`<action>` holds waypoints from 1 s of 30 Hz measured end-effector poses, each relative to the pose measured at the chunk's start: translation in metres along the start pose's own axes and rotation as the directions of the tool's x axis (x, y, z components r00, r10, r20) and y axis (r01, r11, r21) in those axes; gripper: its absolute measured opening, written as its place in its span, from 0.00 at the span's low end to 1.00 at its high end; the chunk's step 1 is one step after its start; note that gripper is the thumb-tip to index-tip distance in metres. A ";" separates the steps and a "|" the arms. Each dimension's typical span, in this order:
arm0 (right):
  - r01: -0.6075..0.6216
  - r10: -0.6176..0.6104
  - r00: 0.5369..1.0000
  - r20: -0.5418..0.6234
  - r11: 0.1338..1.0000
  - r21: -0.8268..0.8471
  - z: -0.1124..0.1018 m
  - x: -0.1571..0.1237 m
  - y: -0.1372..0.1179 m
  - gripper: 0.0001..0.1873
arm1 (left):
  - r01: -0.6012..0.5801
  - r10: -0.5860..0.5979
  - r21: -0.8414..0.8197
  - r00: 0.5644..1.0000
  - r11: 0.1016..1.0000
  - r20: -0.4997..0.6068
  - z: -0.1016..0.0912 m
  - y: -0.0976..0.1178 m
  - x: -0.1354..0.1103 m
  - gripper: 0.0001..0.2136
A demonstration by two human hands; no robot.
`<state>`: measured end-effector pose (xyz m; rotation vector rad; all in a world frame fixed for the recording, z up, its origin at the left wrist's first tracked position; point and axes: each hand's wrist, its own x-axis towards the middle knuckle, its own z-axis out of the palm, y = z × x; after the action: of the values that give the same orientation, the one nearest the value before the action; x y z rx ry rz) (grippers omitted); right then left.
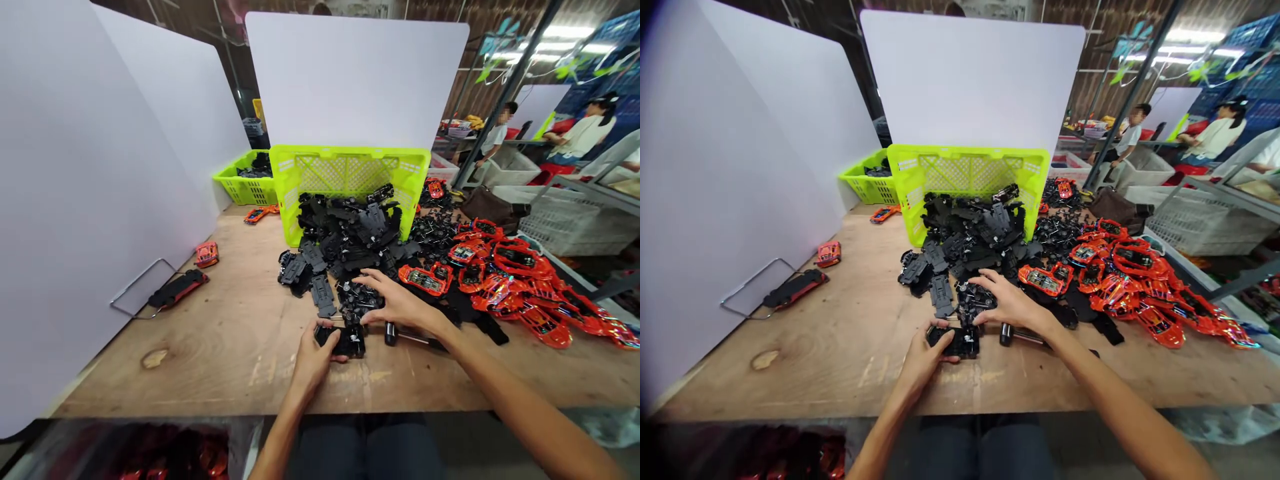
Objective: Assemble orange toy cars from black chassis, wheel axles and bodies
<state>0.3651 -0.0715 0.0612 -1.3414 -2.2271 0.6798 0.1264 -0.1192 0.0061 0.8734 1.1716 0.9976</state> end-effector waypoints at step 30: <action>-0.037 0.104 0.927 -0.360 0.982 0.187 0.053 -0.049 -0.014 0.08 | 0.064 -0.063 -0.008 0.994 0.998 0.084 0.005 -0.004 -0.033 0.25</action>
<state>0.3441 -0.1306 0.0224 -1.3389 -1.7854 0.5793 0.1289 -0.1520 0.0138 0.8563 1.1151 0.9059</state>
